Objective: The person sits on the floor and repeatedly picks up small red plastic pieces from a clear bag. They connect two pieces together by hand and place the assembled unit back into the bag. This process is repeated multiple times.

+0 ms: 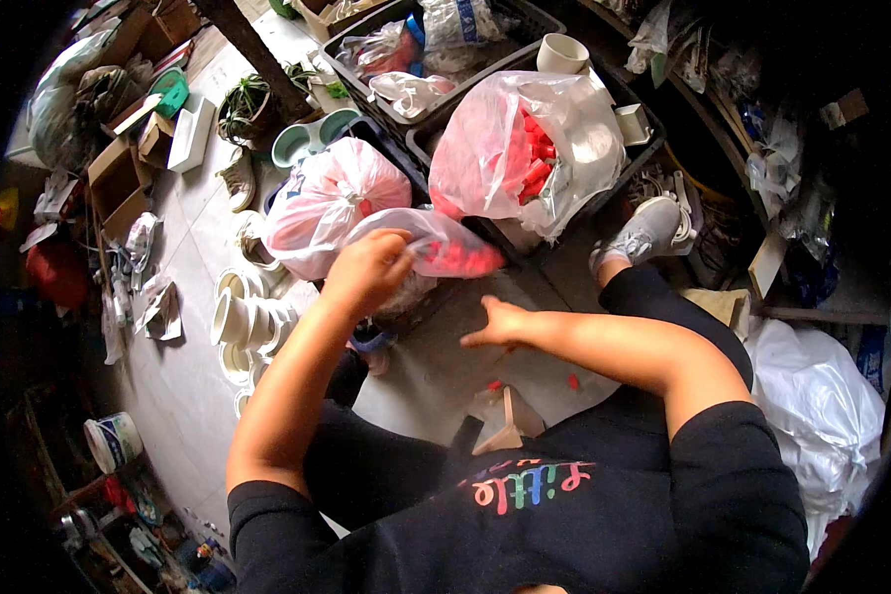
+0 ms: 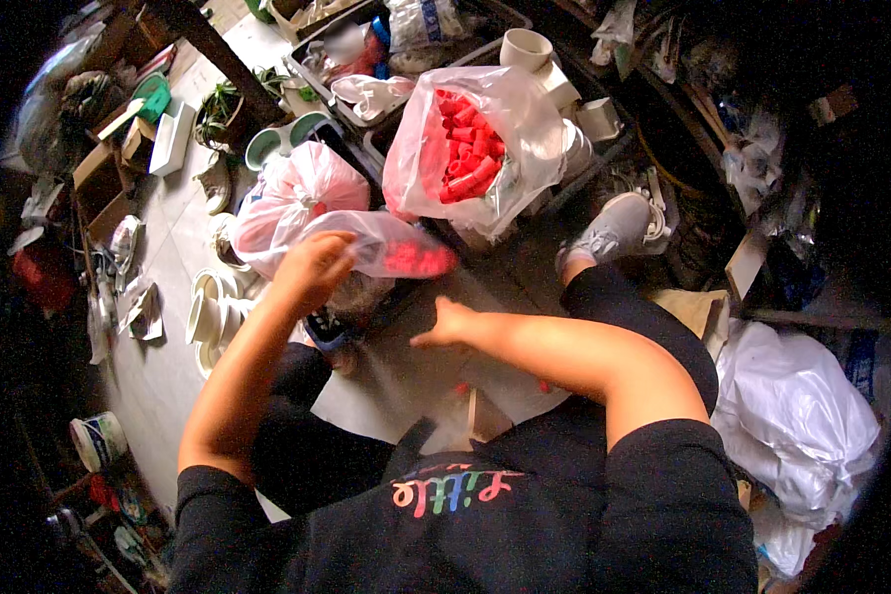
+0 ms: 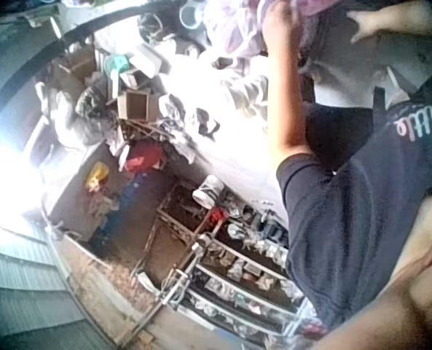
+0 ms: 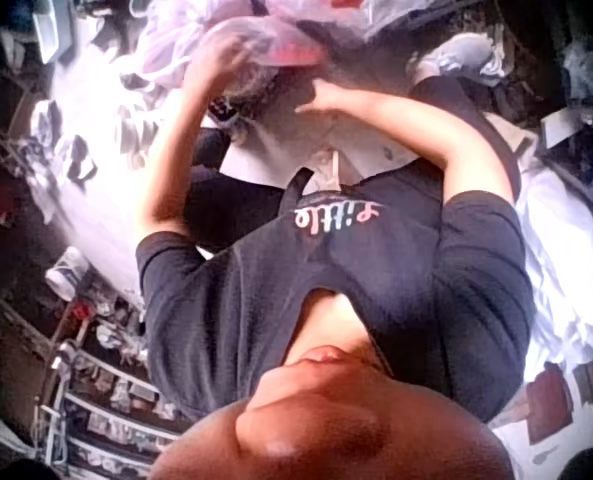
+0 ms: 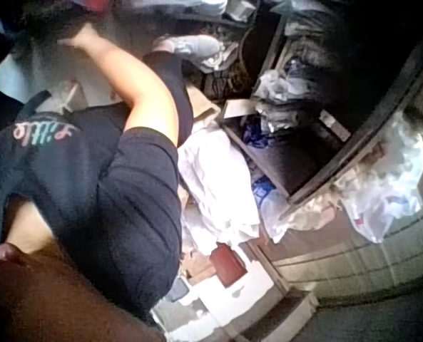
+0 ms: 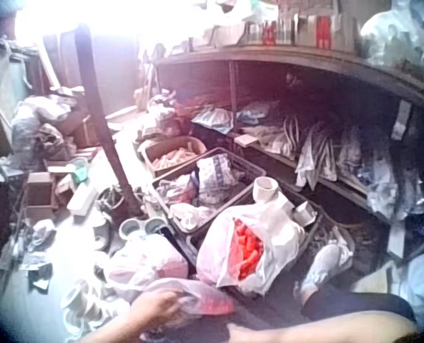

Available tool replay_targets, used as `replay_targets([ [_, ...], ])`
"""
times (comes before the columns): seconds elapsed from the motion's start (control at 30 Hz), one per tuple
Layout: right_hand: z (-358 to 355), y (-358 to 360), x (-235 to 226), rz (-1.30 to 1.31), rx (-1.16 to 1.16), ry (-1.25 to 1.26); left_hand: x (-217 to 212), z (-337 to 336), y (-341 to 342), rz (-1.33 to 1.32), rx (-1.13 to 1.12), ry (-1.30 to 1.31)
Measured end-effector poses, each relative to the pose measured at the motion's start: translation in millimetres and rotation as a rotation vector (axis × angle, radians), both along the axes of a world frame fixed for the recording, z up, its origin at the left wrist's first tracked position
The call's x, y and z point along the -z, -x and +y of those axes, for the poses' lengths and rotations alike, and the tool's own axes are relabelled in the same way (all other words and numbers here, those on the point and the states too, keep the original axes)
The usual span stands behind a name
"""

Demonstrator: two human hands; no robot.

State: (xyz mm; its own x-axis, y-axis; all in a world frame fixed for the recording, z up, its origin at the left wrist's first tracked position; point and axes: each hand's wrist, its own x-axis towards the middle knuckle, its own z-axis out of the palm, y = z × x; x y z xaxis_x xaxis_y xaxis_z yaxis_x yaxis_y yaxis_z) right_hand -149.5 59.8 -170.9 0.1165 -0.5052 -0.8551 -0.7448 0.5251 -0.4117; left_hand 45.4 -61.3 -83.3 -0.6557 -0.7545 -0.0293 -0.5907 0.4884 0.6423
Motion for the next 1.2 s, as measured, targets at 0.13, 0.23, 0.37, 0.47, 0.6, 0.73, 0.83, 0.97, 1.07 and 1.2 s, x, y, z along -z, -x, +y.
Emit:
replay_targets([
  [0.13,0.3,7.5,15.3,-0.199,0.324,0.256,-35.0,13.3,-25.8,0.449,-0.230,-0.736],
  [0.23,-17.2,5.4,-40.3,-0.582,0.516,0.071,-49.0,25.1,-52.7,0.622,-0.266,-0.980],
  [0.37,-25.5,2.8,-66.6,-0.825,0.655,0.102,-79.2,49.8,-64.8,0.987,-0.161,-1.022],
  [0.47,-20.5,-9.6,-80.8,-0.941,0.750,0.046,-90.0,65.9,-76.1,1.210,0.016,-1.146],
  [0.6,-2.4,-29.4,-95.2,-1.277,0.952,0.089,-110.2,94.8,-71.8,1.345,-0.005,-1.259],
  [0.73,5.5,-36.2,-136.0,-1.220,1.052,0.211,-109.0,117.7,-80.3,1.384,0.066,-1.261],
  [0.83,10.7,-28.0,-157.7,-1.189,1.019,0.243,-119.0,125.2,-81.2,0.973,-0.109,-1.112],
  [0.97,20.1,-17.4,-164.3,-1.248,1.006,0.185,-112.0,122.8,-57.0,0.525,-0.073,-0.636],
  [1.07,32.2,-24.5,-184.2,-1.258,1.046,0.151,-101.7,132.9,-36.0,0.553,-0.047,-0.642],
  [1.2,39.8,-25.9,-192.3,-1.252,1.037,0.295,-96.2,142.3,-20.5,0.626,-0.041,-0.787],
])
